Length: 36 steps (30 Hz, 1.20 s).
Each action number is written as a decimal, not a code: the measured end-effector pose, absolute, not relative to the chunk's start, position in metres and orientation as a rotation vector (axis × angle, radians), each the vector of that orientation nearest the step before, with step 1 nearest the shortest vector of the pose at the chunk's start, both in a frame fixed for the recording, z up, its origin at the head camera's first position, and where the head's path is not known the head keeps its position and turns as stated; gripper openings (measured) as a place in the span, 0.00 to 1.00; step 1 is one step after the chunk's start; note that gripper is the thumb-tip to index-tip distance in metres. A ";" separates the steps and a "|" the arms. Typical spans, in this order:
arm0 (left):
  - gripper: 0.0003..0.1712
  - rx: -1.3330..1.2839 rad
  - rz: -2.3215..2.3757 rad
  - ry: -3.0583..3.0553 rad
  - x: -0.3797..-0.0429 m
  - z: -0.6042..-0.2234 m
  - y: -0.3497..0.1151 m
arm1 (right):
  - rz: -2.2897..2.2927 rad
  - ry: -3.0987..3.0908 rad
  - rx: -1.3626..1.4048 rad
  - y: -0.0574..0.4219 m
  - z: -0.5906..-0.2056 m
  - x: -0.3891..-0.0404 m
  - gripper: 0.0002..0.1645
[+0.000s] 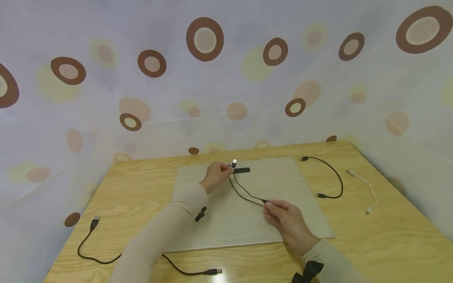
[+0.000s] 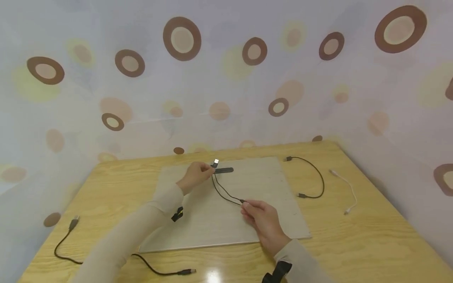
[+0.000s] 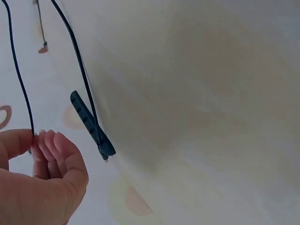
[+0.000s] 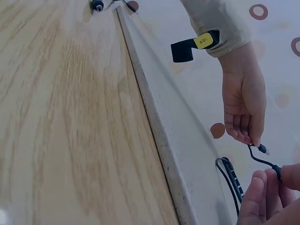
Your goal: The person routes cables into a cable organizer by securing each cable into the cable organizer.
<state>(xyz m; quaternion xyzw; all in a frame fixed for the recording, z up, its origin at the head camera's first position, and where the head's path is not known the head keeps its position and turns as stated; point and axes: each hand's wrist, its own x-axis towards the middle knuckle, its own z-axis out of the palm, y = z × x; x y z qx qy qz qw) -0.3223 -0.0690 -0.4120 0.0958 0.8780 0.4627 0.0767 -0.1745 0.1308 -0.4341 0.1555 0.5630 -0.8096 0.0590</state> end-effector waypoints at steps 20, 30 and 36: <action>0.14 0.169 1.279 2.821 -0.339 -0.422 -0.050 | -2.345 1.917 0.421 0.123 -0.430 -0.198 0.17; 0.28 0.176 1.137 2.896 -0.353 -0.434 -0.041 | -2.335 1.890 0.450 0.118 -0.430 -0.207 0.15; 0.18 0.110 1.093 2.914 -0.355 -0.435 -0.036 | -2.343 1.855 0.451 0.119 -0.428 -0.209 0.18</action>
